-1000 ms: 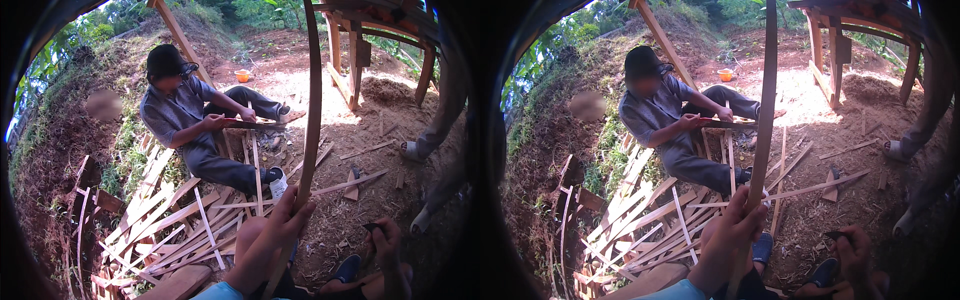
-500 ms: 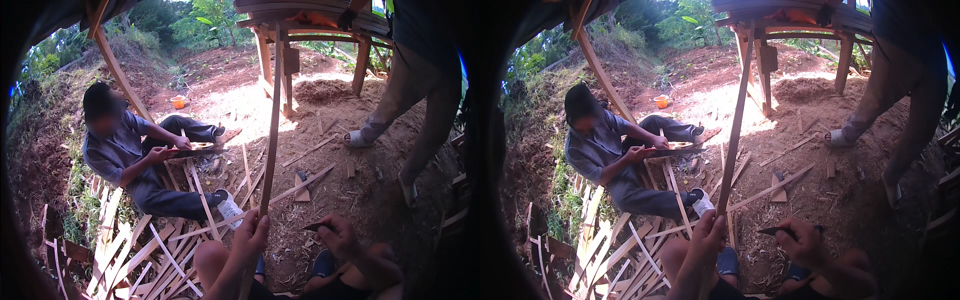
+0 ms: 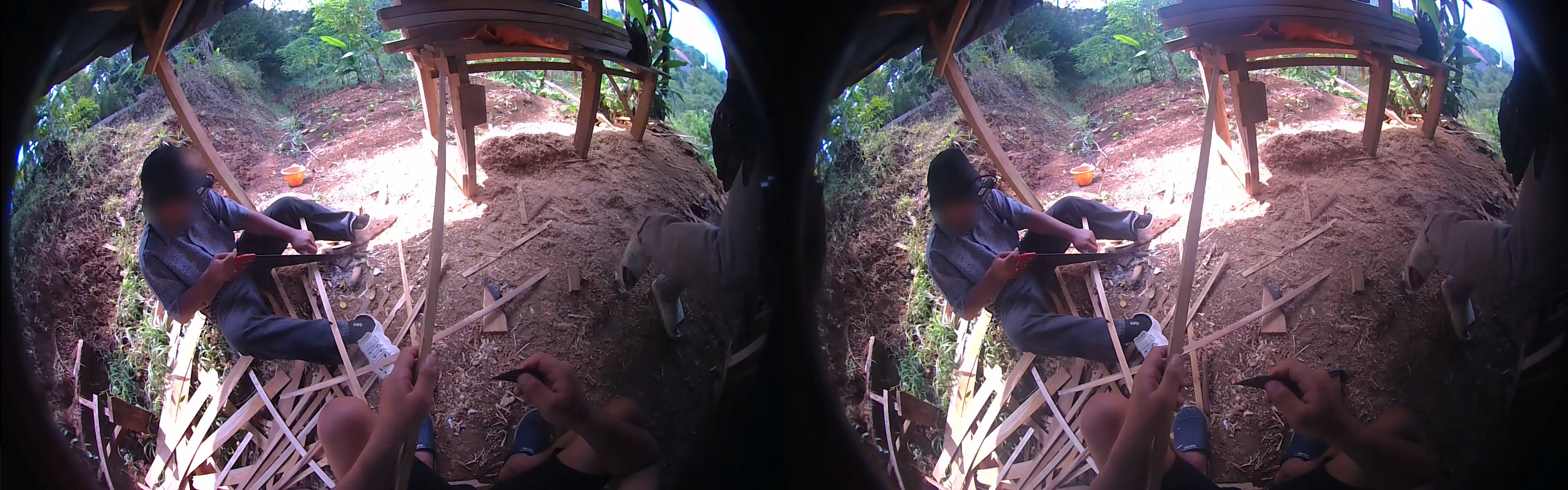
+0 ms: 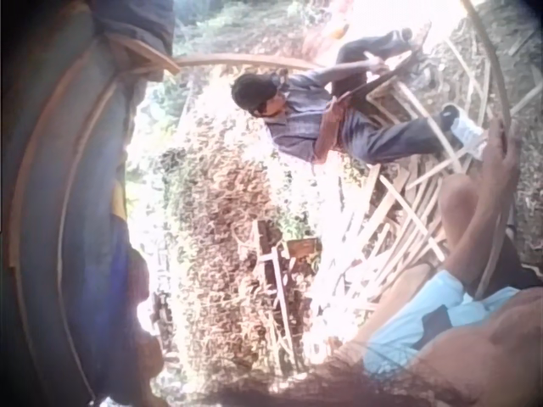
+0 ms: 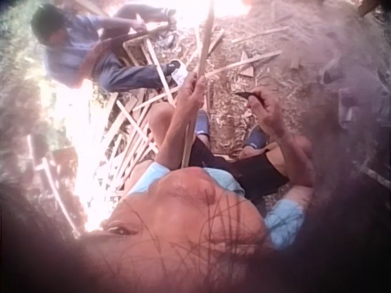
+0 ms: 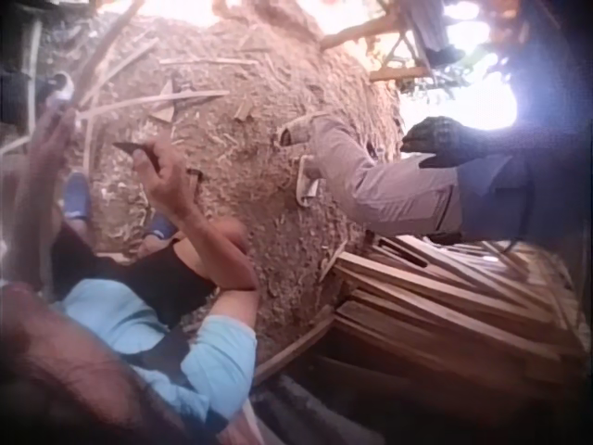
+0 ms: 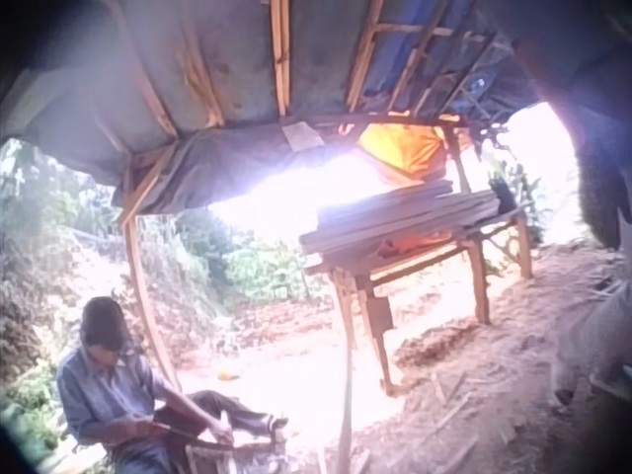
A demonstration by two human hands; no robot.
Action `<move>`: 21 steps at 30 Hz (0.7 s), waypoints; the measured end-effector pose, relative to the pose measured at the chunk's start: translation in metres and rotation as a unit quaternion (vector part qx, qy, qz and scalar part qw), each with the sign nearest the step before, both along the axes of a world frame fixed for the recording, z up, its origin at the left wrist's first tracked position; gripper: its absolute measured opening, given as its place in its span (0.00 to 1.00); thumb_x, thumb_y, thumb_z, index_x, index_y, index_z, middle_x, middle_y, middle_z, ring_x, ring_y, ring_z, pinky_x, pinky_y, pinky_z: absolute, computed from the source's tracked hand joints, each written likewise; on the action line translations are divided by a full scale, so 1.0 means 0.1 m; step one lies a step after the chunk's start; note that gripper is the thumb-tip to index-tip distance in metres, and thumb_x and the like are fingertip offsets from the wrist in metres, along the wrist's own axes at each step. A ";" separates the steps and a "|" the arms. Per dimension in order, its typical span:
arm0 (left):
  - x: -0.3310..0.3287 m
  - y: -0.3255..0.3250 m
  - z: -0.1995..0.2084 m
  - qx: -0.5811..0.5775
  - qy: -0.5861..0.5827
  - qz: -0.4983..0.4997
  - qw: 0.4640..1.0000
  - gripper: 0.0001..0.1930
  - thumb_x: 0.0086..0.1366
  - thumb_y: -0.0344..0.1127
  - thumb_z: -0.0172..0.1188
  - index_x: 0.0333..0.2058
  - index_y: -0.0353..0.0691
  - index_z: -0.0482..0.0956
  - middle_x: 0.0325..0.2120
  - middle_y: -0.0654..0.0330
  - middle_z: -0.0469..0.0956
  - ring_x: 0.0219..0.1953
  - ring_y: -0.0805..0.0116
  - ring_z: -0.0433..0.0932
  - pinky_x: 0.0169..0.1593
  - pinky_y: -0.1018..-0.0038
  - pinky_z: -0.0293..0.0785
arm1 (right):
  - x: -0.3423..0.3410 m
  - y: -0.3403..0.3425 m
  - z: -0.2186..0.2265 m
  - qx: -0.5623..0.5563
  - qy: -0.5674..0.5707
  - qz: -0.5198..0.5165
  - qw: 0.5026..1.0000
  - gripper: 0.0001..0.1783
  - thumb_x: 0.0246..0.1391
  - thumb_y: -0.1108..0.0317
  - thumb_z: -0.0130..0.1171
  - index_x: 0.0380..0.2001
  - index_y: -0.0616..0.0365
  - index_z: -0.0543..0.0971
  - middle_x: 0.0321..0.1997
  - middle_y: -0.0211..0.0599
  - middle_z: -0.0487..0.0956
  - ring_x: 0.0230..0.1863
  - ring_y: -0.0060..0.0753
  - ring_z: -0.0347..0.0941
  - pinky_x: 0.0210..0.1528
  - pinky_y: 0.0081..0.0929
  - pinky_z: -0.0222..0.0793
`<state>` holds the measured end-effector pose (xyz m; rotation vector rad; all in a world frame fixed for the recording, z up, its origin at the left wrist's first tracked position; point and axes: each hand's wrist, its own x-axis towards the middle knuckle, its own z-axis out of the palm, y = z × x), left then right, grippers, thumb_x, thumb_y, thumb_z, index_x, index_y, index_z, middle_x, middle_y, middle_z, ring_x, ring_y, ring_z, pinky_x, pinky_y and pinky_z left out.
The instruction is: The person sits on the ground and uses a knife to shave thin strips from a long wooden stick. They hold the stick vertically and repeatedly scrape the blade along its length to remove bark and smooth the surface. A second person is visible in the background also working with wood.
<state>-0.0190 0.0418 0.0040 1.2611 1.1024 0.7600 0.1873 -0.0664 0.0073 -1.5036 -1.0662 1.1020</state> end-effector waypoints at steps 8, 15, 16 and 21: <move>0.07 0.00 -0.04 0.010 0.024 0.002 1.000 0.13 0.66 0.40 0.49 0.42 0.35 0.69 0.19 0.68 0.67 0.21 0.84 0.63 0.24 0.82 0.59 | 0.04 0.00 -0.02 0.009 0.005 -0.008 1.000 0.08 0.52 0.67 0.54 0.33 0.61 0.76 0.22 0.28 0.77 0.24 0.15 0.71 0.27 0.18 0.66; 0.00 0.01 -0.15 0.122 0.087 -0.007 0.989 0.15 0.67 0.43 0.48 0.42 0.36 0.70 0.19 0.69 0.67 0.21 0.83 0.62 0.24 0.81 0.59 | -0.09 0.03 -0.03 -0.009 0.035 -0.016 0.999 0.06 0.52 0.72 0.51 0.31 0.63 0.74 0.21 0.30 0.76 0.23 0.15 0.70 0.26 0.17 0.66; 0.03 0.01 -0.14 0.066 0.047 -0.023 0.996 0.15 0.67 0.42 0.48 0.44 0.36 0.69 0.19 0.70 0.66 0.19 0.84 0.61 0.22 0.83 0.57 | -0.07 0.01 -0.05 -0.001 0.036 -0.025 0.999 0.05 0.52 0.72 0.51 0.30 0.63 0.74 0.21 0.30 0.76 0.23 0.15 0.70 0.26 0.17 0.66; 0.02 -0.03 -0.04 -0.131 -0.159 -0.048 0.977 0.16 0.69 0.42 0.45 0.48 0.36 0.69 0.19 0.73 0.63 0.15 0.86 0.59 0.17 0.86 0.54 | -0.09 0.05 -0.08 -0.007 0.047 -0.022 0.999 0.04 0.52 0.73 0.50 0.30 0.62 0.72 0.21 0.31 0.76 0.21 0.15 0.69 0.24 0.17 0.65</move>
